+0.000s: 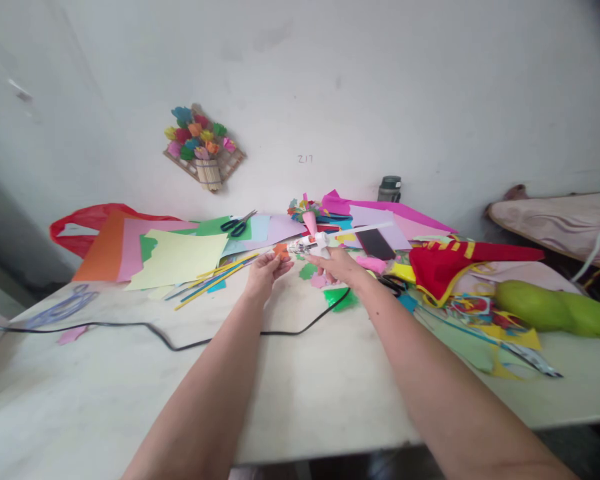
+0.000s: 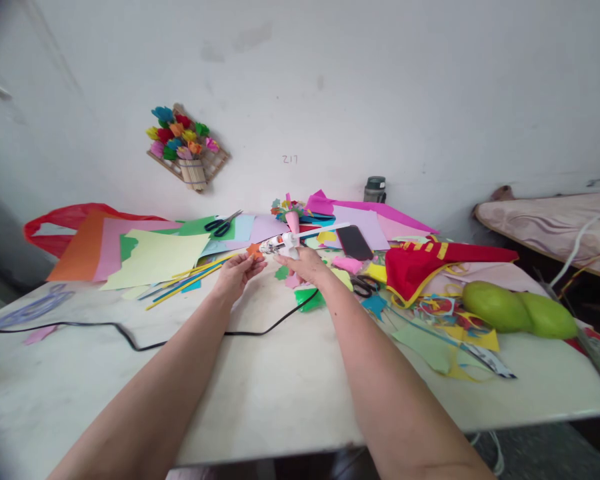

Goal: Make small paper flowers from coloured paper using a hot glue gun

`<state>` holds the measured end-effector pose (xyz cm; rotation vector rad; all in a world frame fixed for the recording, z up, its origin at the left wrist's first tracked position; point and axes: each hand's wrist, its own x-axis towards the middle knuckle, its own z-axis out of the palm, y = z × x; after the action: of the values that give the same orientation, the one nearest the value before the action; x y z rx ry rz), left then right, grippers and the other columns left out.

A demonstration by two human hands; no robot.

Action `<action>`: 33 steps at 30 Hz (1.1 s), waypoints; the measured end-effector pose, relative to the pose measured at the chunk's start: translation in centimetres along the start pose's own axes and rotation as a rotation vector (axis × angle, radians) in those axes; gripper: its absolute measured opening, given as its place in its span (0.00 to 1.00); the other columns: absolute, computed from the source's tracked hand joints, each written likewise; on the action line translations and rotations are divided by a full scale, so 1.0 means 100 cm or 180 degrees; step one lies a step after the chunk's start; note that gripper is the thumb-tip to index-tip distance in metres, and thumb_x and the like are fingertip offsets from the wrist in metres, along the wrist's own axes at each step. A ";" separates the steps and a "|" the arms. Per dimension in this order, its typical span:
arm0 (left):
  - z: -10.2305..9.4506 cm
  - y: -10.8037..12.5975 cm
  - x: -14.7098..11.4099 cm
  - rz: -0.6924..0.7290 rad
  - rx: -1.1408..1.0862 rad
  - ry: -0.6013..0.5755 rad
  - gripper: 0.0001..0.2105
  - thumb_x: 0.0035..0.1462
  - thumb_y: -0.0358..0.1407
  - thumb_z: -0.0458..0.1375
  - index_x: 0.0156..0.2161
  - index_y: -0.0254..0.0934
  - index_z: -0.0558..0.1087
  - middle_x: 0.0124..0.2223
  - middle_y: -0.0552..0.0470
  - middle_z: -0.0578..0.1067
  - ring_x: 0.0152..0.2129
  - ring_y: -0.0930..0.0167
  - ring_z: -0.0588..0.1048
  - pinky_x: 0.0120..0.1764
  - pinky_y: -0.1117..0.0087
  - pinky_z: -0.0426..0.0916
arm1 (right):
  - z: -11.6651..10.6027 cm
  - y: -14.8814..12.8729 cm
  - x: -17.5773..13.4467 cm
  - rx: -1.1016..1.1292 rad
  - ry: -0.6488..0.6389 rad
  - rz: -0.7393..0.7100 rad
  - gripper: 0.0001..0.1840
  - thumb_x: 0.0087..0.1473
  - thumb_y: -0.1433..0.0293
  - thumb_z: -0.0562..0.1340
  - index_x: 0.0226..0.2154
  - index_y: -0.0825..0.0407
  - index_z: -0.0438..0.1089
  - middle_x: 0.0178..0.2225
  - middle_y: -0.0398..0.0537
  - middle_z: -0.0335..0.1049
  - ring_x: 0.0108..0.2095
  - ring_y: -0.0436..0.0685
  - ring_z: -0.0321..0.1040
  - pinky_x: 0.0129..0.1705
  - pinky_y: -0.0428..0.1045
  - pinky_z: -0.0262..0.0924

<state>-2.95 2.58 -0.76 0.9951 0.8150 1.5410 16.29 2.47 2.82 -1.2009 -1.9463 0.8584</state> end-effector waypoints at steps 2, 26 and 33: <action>0.000 0.000 0.000 0.0004 -0.0012 0.0003 0.05 0.48 0.28 0.58 0.29 0.31 0.64 0.30 0.46 0.76 0.26 0.71 0.76 0.36 0.69 0.71 | -0.001 -0.001 -0.001 -0.0034 0.0006 0.0021 0.22 0.46 0.52 0.56 0.25 0.55 0.64 0.18 0.43 0.64 0.11 0.44 0.55 0.12 0.41 0.50; -0.002 -0.002 0.000 0.0022 0.0050 -0.0037 0.06 0.48 0.30 0.59 0.29 0.31 0.65 0.30 0.46 0.76 0.27 0.71 0.76 0.39 0.66 0.70 | 0.001 0.000 0.001 -0.0066 0.0042 0.0046 0.22 0.46 0.51 0.56 0.25 0.55 0.63 0.18 0.43 0.63 0.11 0.45 0.56 0.12 0.42 0.50; -0.002 -0.003 0.001 0.0000 0.0056 -0.0099 0.06 0.47 0.31 0.60 0.28 0.31 0.66 0.30 0.46 0.76 0.27 0.71 0.76 0.36 0.68 0.71 | 0.002 -0.002 -0.001 -0.0079 0.0099 0.0016 0.22 0.46 0.50 0.56 0.26 0.54 0.64 0.18 0.43 0.63 0.12 0.45 0.56 0.12 0.41 0.50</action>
<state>-3.00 2.70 -1.08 1.0294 0.8081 1.5171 16.11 2.32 2.86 -1.2269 -1.9348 0.8156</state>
